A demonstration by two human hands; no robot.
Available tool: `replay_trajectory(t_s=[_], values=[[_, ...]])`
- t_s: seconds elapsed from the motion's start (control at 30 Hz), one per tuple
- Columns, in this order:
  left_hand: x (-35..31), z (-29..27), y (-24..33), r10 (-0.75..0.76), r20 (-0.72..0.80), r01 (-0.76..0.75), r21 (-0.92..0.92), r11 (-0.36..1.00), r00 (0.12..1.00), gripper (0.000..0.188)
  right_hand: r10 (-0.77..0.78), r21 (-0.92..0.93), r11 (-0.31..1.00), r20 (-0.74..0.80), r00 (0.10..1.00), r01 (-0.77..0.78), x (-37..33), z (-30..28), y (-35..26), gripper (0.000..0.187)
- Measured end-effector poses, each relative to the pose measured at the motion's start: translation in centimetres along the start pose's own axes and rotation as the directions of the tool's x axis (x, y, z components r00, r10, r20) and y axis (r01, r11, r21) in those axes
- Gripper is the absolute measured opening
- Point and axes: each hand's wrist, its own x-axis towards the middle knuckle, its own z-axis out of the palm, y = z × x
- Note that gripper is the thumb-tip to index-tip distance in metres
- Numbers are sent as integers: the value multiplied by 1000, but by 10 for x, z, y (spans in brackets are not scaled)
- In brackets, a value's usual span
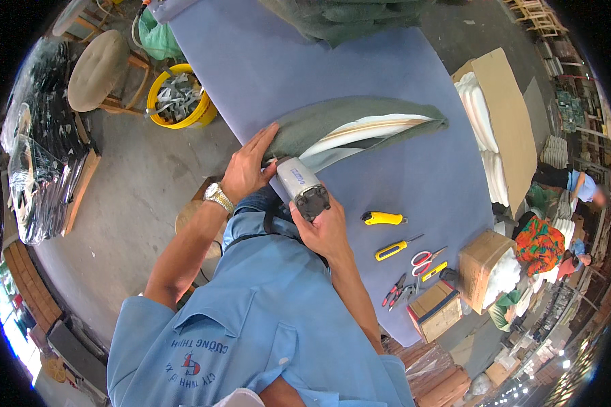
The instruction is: The person assembles cushion covers by wrapping fabric around foam inserts, securing edges with a staple gun, and trimming excess fabric with a utility knife. The person repeatedly folds, staples, and cuts the fabric to fit the foam, then places finished cushions on a stack.
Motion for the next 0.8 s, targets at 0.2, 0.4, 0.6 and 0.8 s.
replay_trajectory(t_s=[0.2,0.4,0.6,0.8], values=[[0,1,-1,3,11,-3,-3,1000,1000,79,-48,-19,999,-16,999,48,4,4,2,26],[1,-3,2,-33,65,35,-24,999,997,86,-49,-82,995,-12,999,48,6,9,7,38],[2,-12,10,-40,104,47,-64,997,994,93,44,3,999,22,999,-44,3,14,16,50],[0,-10,6,-10,45,15,-116,993,999,89,48,-29,998,6,999,-48,6,27,7,58]])
